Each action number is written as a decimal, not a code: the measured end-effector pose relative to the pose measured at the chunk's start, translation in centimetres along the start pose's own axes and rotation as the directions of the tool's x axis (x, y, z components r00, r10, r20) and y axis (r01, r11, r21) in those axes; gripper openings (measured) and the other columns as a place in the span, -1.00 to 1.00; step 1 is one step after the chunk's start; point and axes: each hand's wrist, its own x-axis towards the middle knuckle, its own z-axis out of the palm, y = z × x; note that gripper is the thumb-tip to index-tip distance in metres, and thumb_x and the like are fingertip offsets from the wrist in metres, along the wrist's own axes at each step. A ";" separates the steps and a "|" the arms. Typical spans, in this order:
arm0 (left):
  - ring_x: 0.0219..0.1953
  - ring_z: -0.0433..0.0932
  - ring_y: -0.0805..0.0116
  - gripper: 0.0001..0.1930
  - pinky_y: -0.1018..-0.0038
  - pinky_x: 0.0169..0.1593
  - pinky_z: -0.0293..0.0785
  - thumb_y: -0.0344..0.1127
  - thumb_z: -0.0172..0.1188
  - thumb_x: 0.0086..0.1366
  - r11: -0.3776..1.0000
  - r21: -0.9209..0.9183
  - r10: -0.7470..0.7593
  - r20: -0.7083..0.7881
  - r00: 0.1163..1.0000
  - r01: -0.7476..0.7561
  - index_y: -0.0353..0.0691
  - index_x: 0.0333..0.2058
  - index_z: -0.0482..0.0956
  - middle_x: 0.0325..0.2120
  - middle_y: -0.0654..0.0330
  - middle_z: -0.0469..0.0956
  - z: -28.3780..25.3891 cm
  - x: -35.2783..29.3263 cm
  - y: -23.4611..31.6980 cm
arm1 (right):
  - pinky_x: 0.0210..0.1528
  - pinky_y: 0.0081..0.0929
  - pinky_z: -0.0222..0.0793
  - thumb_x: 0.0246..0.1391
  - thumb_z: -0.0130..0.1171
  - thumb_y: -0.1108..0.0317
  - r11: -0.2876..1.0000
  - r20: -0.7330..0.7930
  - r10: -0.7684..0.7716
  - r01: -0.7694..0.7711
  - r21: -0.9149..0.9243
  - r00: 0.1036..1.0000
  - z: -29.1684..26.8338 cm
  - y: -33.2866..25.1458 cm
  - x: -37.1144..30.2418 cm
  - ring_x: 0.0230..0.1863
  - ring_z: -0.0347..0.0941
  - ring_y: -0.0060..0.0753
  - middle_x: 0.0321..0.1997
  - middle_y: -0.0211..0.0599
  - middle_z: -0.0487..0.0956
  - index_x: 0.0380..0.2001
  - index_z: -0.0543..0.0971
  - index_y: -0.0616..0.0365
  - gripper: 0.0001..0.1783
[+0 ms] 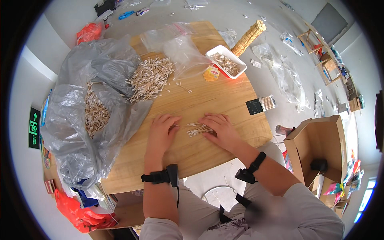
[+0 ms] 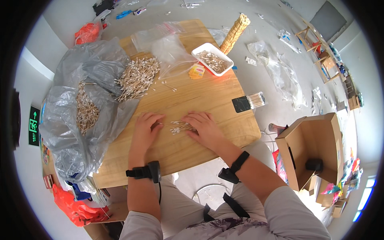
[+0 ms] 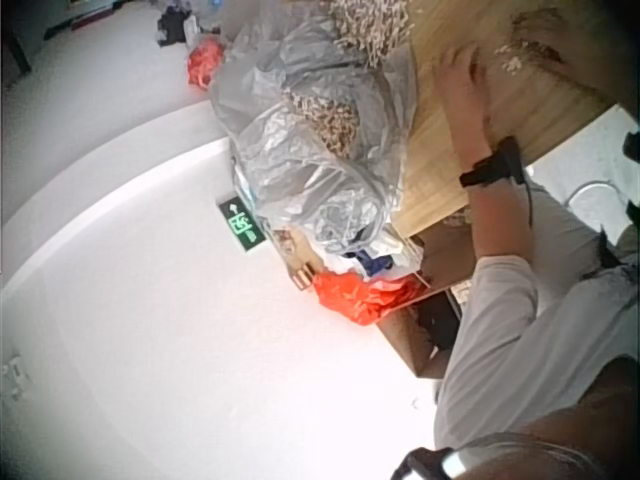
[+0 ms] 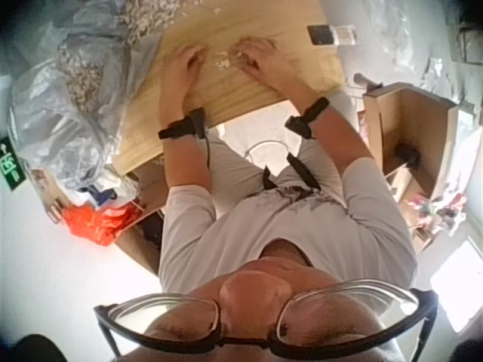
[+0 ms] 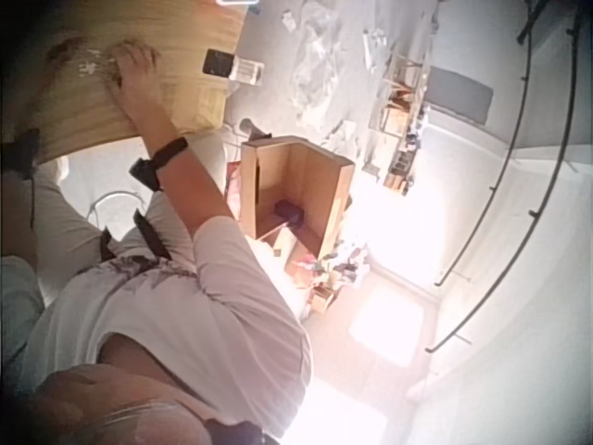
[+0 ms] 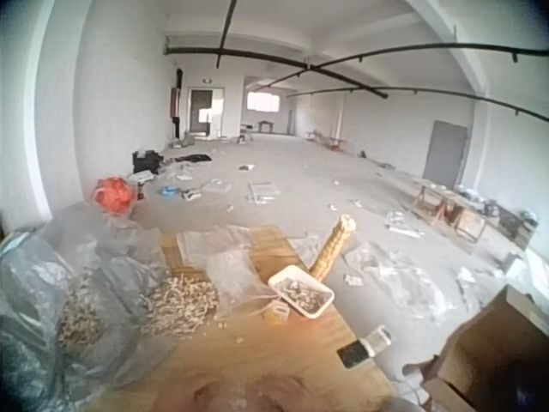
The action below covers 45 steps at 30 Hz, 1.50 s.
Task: Picking up a bundle of cotton swabs, aligning them on the table, and placing them into a small plastic zip-top bag.
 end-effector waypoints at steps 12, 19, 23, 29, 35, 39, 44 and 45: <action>-0.12 0.56 0.21 -0.82 0.23 0.05 0.30 -0.43 0.39 0.10 0.969 -0.046 -0.235 0.120 0.964 0.242 -0.09 -0.28 0.67 -0.35 0.29 0.63 -3.3 -1.6 -2.5 | 0.27 -0.20 0.27 0.09 0.42 0.25 0.999 -0.182 -0.047 0.051 0.019 0.982 0.8 0.2 0.0 0.17 0.52 -0.31 -0.03 -0.55 0.71 -0.14 0.72 -0.09 -0.76; -0.12 0.54 0.13 -0.88 0.20 0.02 0.33 -0.36 0.38 0.15 0.980 0.164 -0.115 -0.003 0.993 0.114 -0.09 -0.32 0.65 -0.32 0.26 0.61 -0.2 -0.1 -0.4 | 0.21 -0.24 0.35 0.07 0.43 0.27 0.995 -0.158 -0.093 0.097 0.016 0.983 0.7 0.0 0.1 0.12 0.54 -0.34 -0.08 -0.59 0.71 -0.17 0.72 -0.10 -0.78; -0.12 0.52 0.10 -0.89 0.16 -0.01 0.34 -0.31 0.38 0.17 0.989 0.094 -0.107 -0.035 0.994 0.110 -0.08 -0.31 0.66 -0.35 0.26 0.59 2.3 0.7 0.4 | 0.18 -0.31 0.38 0.14 0.37 0.35 0.993 -0.161 -0.075 0.088 0.078 0.984 0.3 -0.2 0.0 0.09 0.54 -0.33 -0.03 -0.51 0.70 -0.15 0.71 -0.08 -0.80; 0.03 0.56 0.08 -0.61 0.11 0.22 0.33 -0.36 0.41 0.16 0.984 -0.012 0.177 -0.010 0.984 -0.177 -0.08 -0.01 0.64 -0.05 0.15 0.61 3.8 1.6 2.6 | 0.27 -0.43 0.34 0.43 0.02 0.40 0.643 -0.217 0.486 -0.177 0.746 0.847 -1.1 1.1 -0.6 0.15 0.52 -0.47 0.10 -0.32 0.65 0.02 0.62 0.14 -0.77; 0.11 0.50 -0.02 -0.30 0.14 0.22 0.39 -0.46 0.41 0.11 0.949 -0.316 0.067 0.202 0.977 0.000 -0.07 0.27 0.44 0.04 0.11 0.58 5.1 0.6 3.9 | 0.31 -0.46 0.34 0.48 -0.07 0.41 0.604 -0.152 0.525 -0.241 0.760 0.838 -1.9 1.5 -1.5 0.17 0.52 -0.43 0.12 -0.25 0.64 0.04 0.58 0.25 -0.73; 0.07 0.53 -0.03 -0.32 0.22 0.17 0.45 -0.50 0.39 0.12 0.967 -0.239 0.130 0.148 0.980 -0.092 -0.08 0.26 0.45 -0.02 0.08 0.61 5.3 -0.1 4.3 | 0.27 -0.50 0.37 0.45 -0.05 0.44 0.663 -0.067 0.522 -0.355 0.659 0.850 -2.1 0.5 -2.3 0.16 0.53 -0.47 0.10 -0.30 0.65 0.03 0.59 0.21 -0.75; 0.18 0.48 -0.06 -0.42 0.14 0.26 0.40 -0.47 0.33 0.23 0.987 -0.108 0.126 0.056 0.991 -0.119 -0.21 0.25 0.46 0.05 0.04 0.59 5.6 -0.8 5.5 | 0.28 -0.36 0.40 0.28 0.10 0.51 0.948 -0.208 0.268 -0.219 0.231 0.941 -3.0 1.8 -3.7 0.23 0.51 -0.28 0.13 -0.30 0.62 0.03 0.60 0.15 -0.72; 0.18 0.48 -0.06 -0.42 0.14 0.26 0.40 -0.47 0.33 0.23 0.987 -0.101 0.133 0.061 0.989 -0.127 -0.21 0.25 0.46 0.05 0.04 0.59 5.8 -0.9 5.9 | 0.29 -0.29 0.40 0.22 0.15 0.52 0.997 -0.264 0.063 -0.072 -0.023 0.963 -3.0 2.1 -3.8 0.26 0.48 -0.19 0.17 -0.28 0.60 0.04 0.59 0.14 -0.68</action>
